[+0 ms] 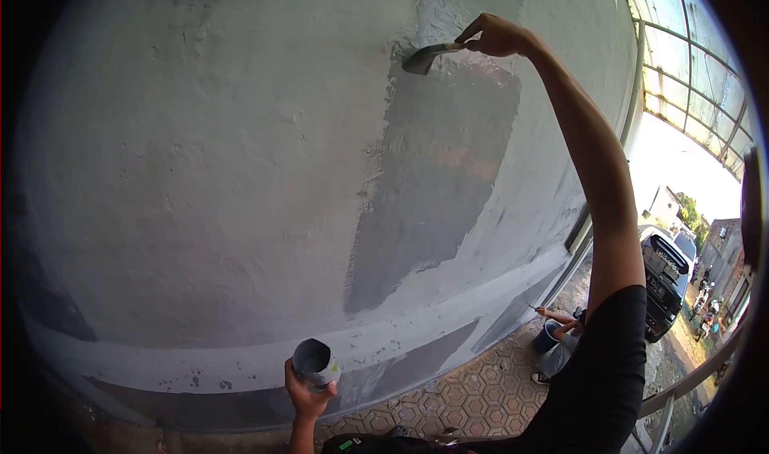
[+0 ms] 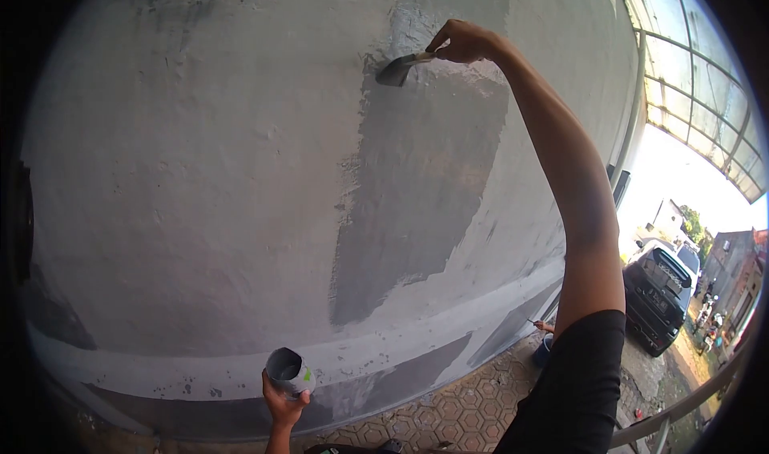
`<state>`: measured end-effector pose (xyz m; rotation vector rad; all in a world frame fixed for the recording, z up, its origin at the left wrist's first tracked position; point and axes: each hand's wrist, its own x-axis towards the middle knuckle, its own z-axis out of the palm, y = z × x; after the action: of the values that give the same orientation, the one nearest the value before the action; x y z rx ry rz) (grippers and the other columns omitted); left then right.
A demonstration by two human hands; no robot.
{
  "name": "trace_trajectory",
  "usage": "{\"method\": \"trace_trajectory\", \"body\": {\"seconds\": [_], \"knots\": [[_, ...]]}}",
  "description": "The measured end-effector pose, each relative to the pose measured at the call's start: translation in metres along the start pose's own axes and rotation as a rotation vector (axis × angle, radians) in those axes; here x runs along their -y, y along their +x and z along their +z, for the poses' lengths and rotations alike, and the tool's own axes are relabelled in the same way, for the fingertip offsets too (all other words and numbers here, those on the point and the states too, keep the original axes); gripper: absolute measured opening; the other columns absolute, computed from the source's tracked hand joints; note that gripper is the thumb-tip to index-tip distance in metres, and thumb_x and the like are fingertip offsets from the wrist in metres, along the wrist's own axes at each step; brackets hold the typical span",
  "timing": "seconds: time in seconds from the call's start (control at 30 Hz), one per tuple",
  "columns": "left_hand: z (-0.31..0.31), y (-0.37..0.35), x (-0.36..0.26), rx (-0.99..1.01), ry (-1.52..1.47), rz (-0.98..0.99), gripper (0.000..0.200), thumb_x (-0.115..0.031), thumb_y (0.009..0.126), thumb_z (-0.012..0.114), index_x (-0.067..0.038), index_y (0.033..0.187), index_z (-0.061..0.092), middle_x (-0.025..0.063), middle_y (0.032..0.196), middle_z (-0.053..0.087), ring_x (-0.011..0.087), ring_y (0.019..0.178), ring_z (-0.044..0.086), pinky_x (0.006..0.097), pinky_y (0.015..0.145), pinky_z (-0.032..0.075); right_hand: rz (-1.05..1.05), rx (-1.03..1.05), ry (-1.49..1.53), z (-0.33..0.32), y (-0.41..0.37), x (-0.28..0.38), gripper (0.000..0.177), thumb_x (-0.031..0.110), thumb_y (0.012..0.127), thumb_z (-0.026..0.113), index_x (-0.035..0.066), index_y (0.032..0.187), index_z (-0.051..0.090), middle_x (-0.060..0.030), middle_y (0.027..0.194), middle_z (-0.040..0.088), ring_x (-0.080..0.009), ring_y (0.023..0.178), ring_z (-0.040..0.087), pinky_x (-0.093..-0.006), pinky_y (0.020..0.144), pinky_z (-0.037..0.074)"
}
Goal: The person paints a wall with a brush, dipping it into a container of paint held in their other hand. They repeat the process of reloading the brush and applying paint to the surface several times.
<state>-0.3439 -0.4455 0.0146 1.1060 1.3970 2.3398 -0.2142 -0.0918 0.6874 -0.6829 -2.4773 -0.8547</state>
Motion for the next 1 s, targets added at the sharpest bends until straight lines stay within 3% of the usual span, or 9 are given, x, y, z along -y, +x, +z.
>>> {"method": "trace_trajectory", "body": {"seconds": [0.07, 0.13, 0.2, 0.23, 0.5, 0.57, 0.73, 0.87, 1.0], "knots": [[-0.002, 0.000, 0.003, -0.002, 0.017, -0.005, 0.085, -0.038, 0.068, 0.091, 0.000, 0.127, 0.044, 0.0124, 0.116, 0.057, 0.0228, 0.107, 0.061, 0.0378, 0.093, 0.050, 0.000, -0.150, -0.088, -0.021, 0.004, 0.024, 0.026, 0.017, 0.088, 0.069, 0.017, 0.112, 0.078, -0.0145, 0.107, 0.075, -0.0326, 0.093, 0.071, -0.0436, 0.088, 0.054], [-0.003, 0.000, 0.004, 0.004, 0.031, -0.010, 0.085, -0.038, 0.068, 0.091, 0.000, 0.127, 0.044, 0.0125, 0.116, 0.057, 0.0228, 0.108, 0.061, 0.0378, 0.093, 0.050, -0.058, -0.249, -0.131, -0.019, 0.021, 0.011, 0.028, 0.020, 0.087, 0.068, 0.017, 0.114, 0.077, -0.0172, 0.102, 0.075, -0.0356, 0.093, 0.070, -0.0447, 0.087, 0.054], [-0.001, 0.002, 0.005, 0.000, 0.032, 0.011, 0.084, -0.038, 0.068, 0.091, 0.000, 0.126, 0.044, 0.0124, 0.116, 0.057, 0.0227, 0.107, 0.061, 0.0375, 0.092, 0.050, 0.145, -0.284, -0.118, -0.029, 0.027, 0.015, 0.038, 0.021, 0.082, 0.065, 0.024, 0.118, 0.076, -0.0141, 0.116, 0.072, -0.0345, 0.108, 0.068, -0.0435, 0.094, 0.054], [0.000, 0.002, 0.008, 0.004, 0.032, 0.009, 0.084, -0.038, 0.068, 0.091, 0.000, 0.126, 0.044, 0.0124, 0.116, 0.057, 0.0227, 0.107, 0.061, 0.0375, 0.092, 0.050, 0.225, -0.305, -0.063, -0.034, 0.031, 0.011, 0.031, 0.015, 0.092, 0.062, 0.014, 0.121, 0.073, -0.0173, 0.127, 0.067, -0.0350, 0.114, 0.065, -0.0437, 0.092, 0.055], [0.008, 0.004, 0.005, 0.073, 0.045, -0.033, 0.086, -0.038, 0.067, 0.092, 0.000, 0.127, 0.044, 0.0126, 0.118, 0.056, 0.0223, 0.108, 0.060, 0.0376, 0.093, 0.050, 0.511, -0.685, 0.172, -0.037, 0.030, -0.013, 0.028, 0.016, 0.094, 0.060, 0.017, 0.117, 0.076, -0.0182, 0.118, 0.071, -0.0331, 0.111, 0.066, -0.0454, 0.088, 0.055], [0.011, 0.000, 0.009, 0.065, 0.013, -0.038, 0.087, -0.038, 0.067, 0.092, 0.001, 0.128, 0.043, 0.0127, 0.119, 0.055, 0.0226, 0.110, 0.060, 0.0381, 0.095, 0.050, 0.434, -0.527, 0.054, -0.005, 0.033, -0.029, 0.041, 0.021, 0.080, 0.063, 0.024, 0.120, 0.075, -0.0148, 0.117, 0.072, -0.0350, 0.111, 0.067, -0.0432, 0.097, 0.053], [0.008, -0.006, 0.010, 0.084, -0.036, -0.070, 0.090, -0.037, 0.067, 0.093, 0.001, 0.131, 0.041, 0.0131, 0.122, 0.054, 0.0233, 0.113, 0.059, 0.0393, 0.099, 0.049, 0.285, -0.294, 0.180, 0.067, -0.039, -0.003, 0.036, 0.022, 0.081, 0.064, 0.016, 0.114, 0.076, -0.0231, 0.100, 0.073, -0.0381, 0.098, 0.069, -0.0431, 0.093, 0.054], [0.018, -0.007, 0.005, 0.119, -0.052, -0.101, 0.090, -0.036, 0.068, 0.093, 0.001, 0.131, 0.041, 0.0130, 0.120, 0.055, 0.0229, 0.113, 0.060, 0.0387, 0.099, 0.049, 0.179, 0.119, 0.142, 0.103, -0.108, 0.001, 0.032, 0.019, 0.084, 0.066, 0.017, 0.114, 0.077, -0.0181, 0.111, 0.073, -0.0366, 0.106, 0.067, -0.0432, 0.094, 0.052], [0.031, -0.008, 0.016, 0.151, -0.050, -0.081, 0.089, -0.035, 0.067, 0.093, 0.001, 0.130, 0.041, 0.0127, 0.120, 0.056, 0.0225, 0.111, 0.060, 0.0377, 0.098, 0.050, 0.141, 0.224, 0.175, 0.076, -0.137, -0.001, 0.032, 0.019, 0.086, 0.064, 0.018, 0.115, 0.077, -0.0143, 0.101, 0.075, -0.0315, 0.097, 0.070, -0.0411, 0.086, 0.055]]}}
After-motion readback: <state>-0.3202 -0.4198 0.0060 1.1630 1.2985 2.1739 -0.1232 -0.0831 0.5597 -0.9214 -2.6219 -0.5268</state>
